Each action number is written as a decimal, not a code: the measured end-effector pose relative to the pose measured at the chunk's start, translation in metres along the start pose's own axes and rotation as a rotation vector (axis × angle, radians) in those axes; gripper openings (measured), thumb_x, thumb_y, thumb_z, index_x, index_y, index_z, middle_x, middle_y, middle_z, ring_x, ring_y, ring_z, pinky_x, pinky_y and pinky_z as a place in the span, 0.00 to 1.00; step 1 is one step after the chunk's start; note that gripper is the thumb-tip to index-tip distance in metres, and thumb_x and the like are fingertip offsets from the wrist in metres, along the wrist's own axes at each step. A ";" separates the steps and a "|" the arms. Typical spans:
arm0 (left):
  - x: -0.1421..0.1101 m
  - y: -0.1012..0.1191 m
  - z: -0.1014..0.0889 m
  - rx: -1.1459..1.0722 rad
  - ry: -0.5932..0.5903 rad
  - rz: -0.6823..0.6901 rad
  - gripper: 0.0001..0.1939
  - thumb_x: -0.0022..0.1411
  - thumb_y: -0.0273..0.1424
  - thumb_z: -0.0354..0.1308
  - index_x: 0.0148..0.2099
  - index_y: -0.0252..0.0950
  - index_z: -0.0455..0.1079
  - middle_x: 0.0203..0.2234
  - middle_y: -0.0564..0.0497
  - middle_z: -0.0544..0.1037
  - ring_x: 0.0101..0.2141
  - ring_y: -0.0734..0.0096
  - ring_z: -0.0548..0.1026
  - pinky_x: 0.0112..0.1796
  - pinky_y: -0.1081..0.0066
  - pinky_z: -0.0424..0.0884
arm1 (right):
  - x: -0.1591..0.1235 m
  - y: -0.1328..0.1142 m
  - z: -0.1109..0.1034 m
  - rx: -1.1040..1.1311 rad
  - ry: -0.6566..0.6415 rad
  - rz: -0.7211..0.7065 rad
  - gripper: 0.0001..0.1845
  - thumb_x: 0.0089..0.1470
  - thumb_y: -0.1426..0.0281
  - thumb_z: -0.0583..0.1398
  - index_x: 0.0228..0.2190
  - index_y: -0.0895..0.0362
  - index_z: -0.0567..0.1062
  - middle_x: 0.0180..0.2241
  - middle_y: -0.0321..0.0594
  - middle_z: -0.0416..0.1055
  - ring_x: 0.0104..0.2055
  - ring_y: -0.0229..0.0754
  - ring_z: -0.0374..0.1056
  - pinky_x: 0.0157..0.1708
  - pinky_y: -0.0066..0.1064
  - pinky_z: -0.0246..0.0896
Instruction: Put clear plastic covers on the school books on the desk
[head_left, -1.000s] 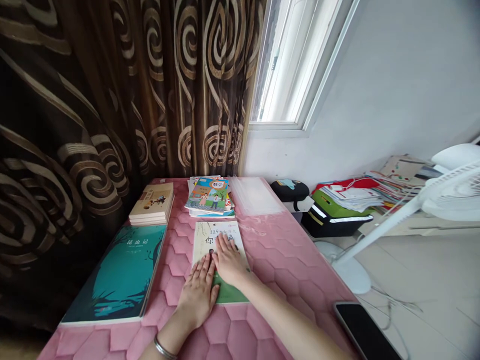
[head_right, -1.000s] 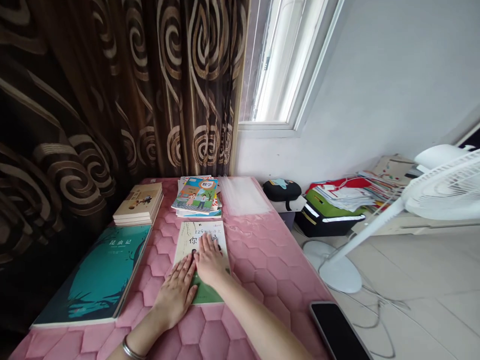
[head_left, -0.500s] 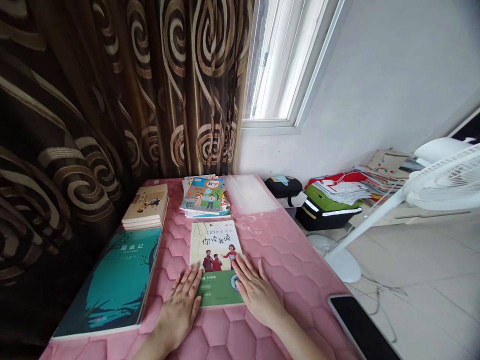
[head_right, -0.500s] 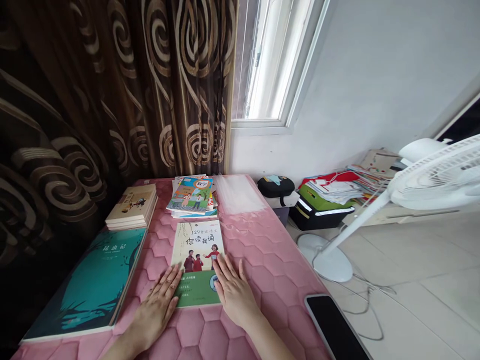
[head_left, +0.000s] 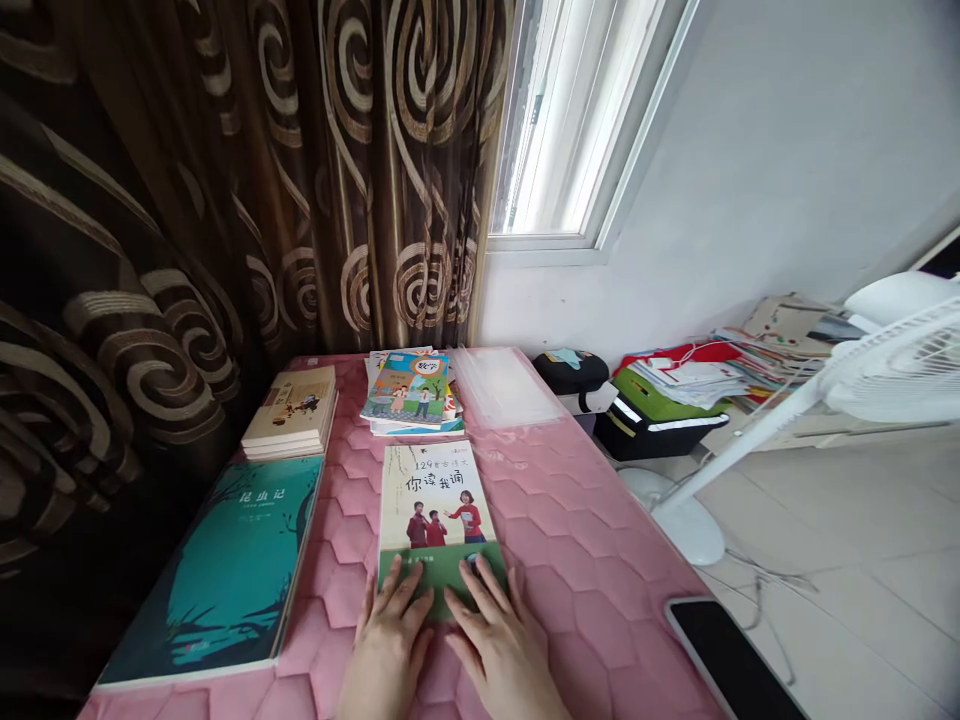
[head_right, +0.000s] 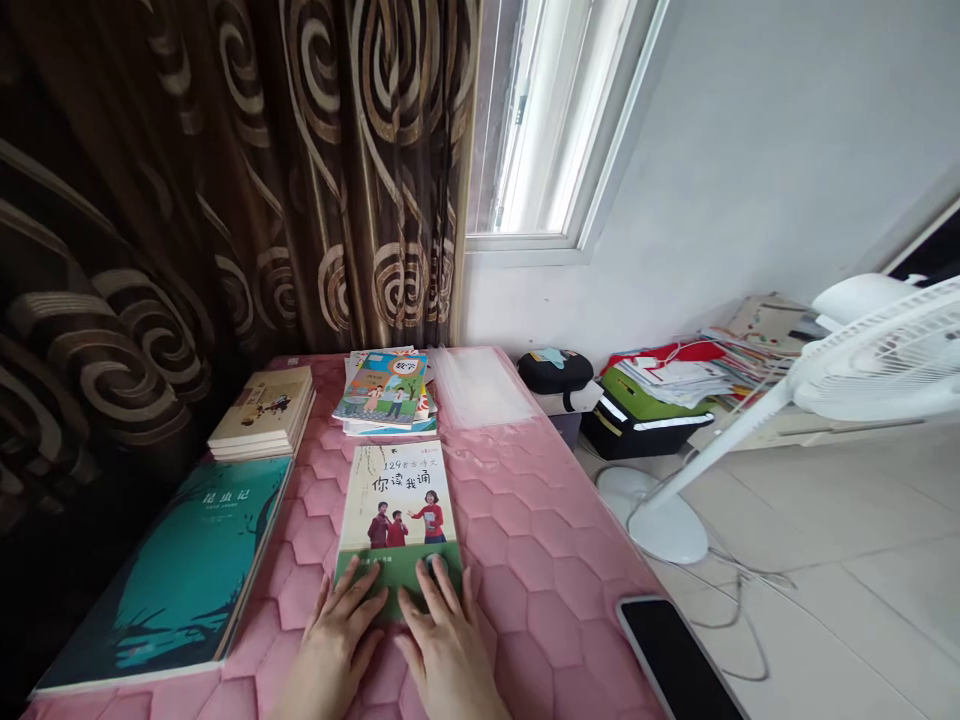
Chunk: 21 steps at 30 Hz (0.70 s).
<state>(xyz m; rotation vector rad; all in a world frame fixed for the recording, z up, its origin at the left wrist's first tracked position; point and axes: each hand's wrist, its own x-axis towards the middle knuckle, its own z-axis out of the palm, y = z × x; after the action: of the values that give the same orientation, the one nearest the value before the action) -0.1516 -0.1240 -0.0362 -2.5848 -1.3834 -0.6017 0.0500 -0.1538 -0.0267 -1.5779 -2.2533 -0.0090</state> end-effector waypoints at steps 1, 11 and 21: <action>0.005 0.002 -0.003 -0.020 -0.012 0.018 0.24 0.61 0.23 0.54 0.57 0.49 0.68 0.57 0.54 0.72 0.59 0.56 0.67 0.54 0.46 0.70 | 0.003 -0.004 0.000 0.019 0.013 0.006 0.19 0.61 0.63 0.58 0.53 0.43 0.72 0.62 0.35 0.62 0.64 0.53 0.56 0.63 0.54 0.47; 0.011 0.002 -0.013 -0.141 -0.051 0.001 0.19 0.62 0.29 0.58 0.54 0.48 0.70 0.56 0.53 0.74 0.57 0.55 0.69 0.55 0.42 0.67 | 0.017 -0.010 -0.007 0.154 0.044 0.105 0.08 0.58 0.66 0.62 0.41 0.43 0.78 0.53 0.31 0.72 0.56 0.48 0.66 0.59 0.48 0.54; -0.011 -0.049 -0.032 -0.185 -0.024 -0.033 0.12 0.61 0.33 0.61 0.47 0.48 0.76 0.54 0.51 0.75 0.56 0.53 0.71 0.52 0.46 0.72 | -0.002 0.030 -0.015 0.130 0.057 0.128 0.11 0.55 0.67 0.63 0.41 0.42 0.78 0.55 0.31 0.70 0.59 0.51 0.62 0.59 0.53 0.51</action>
<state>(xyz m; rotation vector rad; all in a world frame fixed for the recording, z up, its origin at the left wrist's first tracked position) -0.2061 -0.1147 -0.0145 -2.7242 -1.4438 -0.7387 0.0825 -0.1474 -0.0199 -1.6284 -2.0620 0.1230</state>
